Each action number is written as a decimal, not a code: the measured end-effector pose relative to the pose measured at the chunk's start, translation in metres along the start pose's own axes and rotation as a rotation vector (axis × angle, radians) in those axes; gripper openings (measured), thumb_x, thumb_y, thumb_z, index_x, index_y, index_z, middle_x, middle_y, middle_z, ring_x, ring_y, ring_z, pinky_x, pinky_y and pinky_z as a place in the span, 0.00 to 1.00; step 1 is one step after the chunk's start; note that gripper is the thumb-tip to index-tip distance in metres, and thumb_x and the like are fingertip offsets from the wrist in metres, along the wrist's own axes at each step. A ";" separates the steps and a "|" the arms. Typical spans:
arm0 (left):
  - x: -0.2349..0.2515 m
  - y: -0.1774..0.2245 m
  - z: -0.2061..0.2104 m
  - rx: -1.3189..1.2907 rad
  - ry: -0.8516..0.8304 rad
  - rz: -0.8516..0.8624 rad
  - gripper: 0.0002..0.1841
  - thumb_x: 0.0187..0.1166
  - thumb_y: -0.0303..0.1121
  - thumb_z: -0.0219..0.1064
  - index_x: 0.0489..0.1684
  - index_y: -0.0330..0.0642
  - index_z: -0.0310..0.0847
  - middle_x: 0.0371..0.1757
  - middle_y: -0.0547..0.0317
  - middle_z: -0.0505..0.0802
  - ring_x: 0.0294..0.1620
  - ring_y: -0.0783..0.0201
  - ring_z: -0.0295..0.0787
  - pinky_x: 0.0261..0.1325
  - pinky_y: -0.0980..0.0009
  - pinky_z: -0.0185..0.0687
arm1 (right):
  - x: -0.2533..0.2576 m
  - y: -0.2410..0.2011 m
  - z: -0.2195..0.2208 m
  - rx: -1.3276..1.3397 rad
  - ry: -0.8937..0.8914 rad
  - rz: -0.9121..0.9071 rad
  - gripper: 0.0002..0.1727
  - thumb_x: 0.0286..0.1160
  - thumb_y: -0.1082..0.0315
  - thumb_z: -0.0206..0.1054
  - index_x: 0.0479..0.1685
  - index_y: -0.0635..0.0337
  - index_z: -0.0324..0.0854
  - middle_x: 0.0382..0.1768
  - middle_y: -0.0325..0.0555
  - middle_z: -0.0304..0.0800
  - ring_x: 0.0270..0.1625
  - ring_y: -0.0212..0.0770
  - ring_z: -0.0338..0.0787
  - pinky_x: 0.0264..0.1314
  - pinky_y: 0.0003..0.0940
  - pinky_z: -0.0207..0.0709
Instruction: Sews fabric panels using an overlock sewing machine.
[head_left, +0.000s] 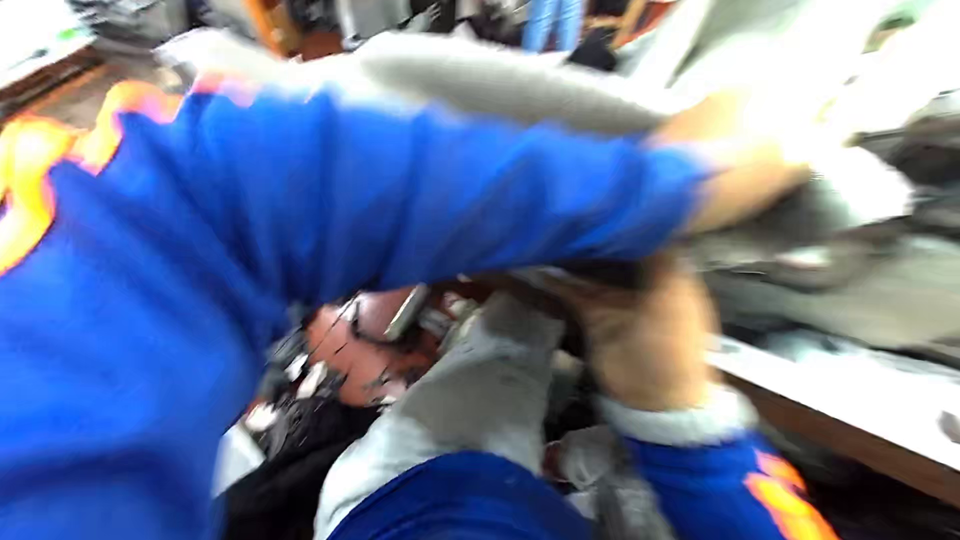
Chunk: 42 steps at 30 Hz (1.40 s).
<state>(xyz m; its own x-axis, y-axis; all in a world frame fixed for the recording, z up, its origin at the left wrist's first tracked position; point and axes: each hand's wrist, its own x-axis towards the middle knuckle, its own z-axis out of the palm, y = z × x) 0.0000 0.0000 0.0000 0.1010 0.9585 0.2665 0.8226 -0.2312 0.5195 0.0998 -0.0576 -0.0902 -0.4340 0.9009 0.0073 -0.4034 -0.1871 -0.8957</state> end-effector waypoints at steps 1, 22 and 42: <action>-0.007 -0.010 0.011 0.068 -0.019 0.097 0.13 0.87 0.29 0.60 0.54 0.33 0.90 0.54 0.43 0.94 0.62 0.52 0.89 0.71 0.56 0.78 | 0.004 0.010 0.003 -0.050 0.093 -0.037 0.11 0.91 0.64 0.49 0.55 0.55 0.77 0.37 0.36 0.92 0.37 0.34 0.94 0.38 0.36 0.92; -0.033 -0.053 0.083 0.405 0.444 0.419 0.24 0.87 0.45 0.50 0.53 0.37 0.90 0.56 0.35 0.93 0.61 0.32 0.88 0.63 0.39 0.76 | -0.073 -0.128 -0.311 -1.714 0.586 0.211 0.19 0.80 0.75 0.65 0.70 0.67 0.79 0.64 0.70 0.83 0.59 0.70 0.89 0.61 0.64 0.81; 0.012 -0.066 0.032 -0.172 0.015 0.315 0.13 0.76 0.39 0.66 0.33 0.35 0.84 0.25 0.60 0.84 0.26 0.70 0.78 0.33 0.69 0.76 | -0.067 -0.202 -0.309 -1.356 0.160 0.102 0.13 0.78 0.69 0.70 0.45 0.75 0.88 0.46 0.66 0.90 0.52 0.59 0.88 0.62 0.58 0.77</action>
<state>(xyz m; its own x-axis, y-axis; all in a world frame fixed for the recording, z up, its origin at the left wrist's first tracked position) -0.0348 0.0320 -0.0573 0.3251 0.8334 0.4469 0.6461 -0.5408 0.5386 0.4593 0.0407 -0.0473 -0.2795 0.9587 -0.0521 0.7626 0.1887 -0.6187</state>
